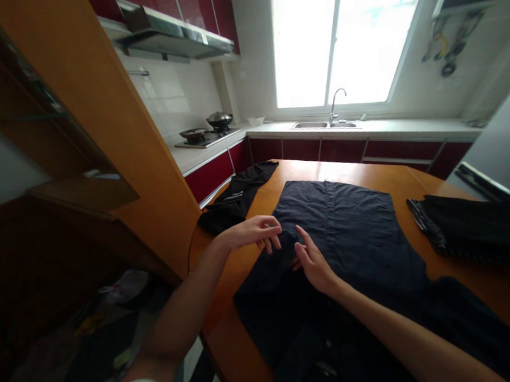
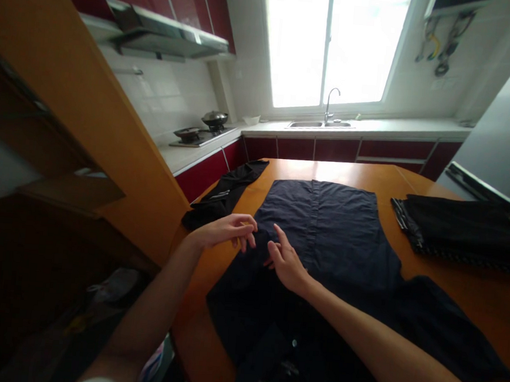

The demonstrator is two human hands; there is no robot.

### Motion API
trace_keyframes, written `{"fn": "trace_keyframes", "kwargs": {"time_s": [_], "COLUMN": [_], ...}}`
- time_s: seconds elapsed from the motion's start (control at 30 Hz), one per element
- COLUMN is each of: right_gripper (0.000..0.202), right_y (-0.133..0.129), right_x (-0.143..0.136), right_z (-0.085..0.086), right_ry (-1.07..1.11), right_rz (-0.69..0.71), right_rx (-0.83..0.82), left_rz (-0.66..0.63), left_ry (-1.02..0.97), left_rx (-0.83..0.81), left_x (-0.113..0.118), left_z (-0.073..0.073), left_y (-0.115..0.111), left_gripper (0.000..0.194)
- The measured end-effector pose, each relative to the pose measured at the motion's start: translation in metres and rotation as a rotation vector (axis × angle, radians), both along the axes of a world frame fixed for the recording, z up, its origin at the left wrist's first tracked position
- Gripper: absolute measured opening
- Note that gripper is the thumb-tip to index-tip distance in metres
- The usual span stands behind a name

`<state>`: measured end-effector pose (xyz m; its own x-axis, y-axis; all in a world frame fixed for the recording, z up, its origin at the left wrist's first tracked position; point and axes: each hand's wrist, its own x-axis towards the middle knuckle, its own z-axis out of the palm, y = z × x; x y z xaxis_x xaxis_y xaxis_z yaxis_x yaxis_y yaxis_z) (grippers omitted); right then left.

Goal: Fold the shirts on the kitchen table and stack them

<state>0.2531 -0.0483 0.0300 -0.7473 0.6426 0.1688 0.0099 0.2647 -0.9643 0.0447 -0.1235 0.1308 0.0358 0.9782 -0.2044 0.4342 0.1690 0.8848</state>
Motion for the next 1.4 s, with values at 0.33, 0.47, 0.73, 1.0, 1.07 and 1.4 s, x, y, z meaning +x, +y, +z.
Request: {"fn": "trace_keyframes", "kwargs": {"time_s": [0.33, 0.47, 0.73, 1.0, 1.07, 1.4], "right_gripper": [0.057, 0.064, 0.065, 0.047, 0.038, 0.052], "right_y": [0.004, 0.001, 0.005, 0.003, 0.002, -0.008], "right_x": [0.003, 0.005, 0.002, 0.002, 0.003, 0.010], "right_z": [0.005, 0.009, -0.001, -0.010, -0.011, -0.010], "right_ry": [-0.002, 0.057, 0.019, -0.104, -0.122, -0.430], "right_rz": [0.023, 0.101, -0.030, -0.153, -0.157, 0.045], "right_rx": [0.141, 0.116, 0.110, 0.345, 0.406, 0.825], "left_rz": [0.121, -0.027, 0.036, 0.182, 0.224, -0.202], "left_ry": [0.444, 0.481, 0.650, 0.808, 0.798, 0.903], "left_rx": [0.345, 0.359, 0.338, 0.313, 0.415, 0.240], "left_x": [-0.044, -0.043, -0.059, -0.052, -0.035, 0.030], "left_z": [-0.057, -0.066, -0.080, -0.070, -0.060, -0.085], "left_y": [0.035, 0.037, 0.041, 0.032, 0.024, -0.072], "left_gripper": [0.032, 0.033, 0.021, 0.015, 0.021, 0.065]}}
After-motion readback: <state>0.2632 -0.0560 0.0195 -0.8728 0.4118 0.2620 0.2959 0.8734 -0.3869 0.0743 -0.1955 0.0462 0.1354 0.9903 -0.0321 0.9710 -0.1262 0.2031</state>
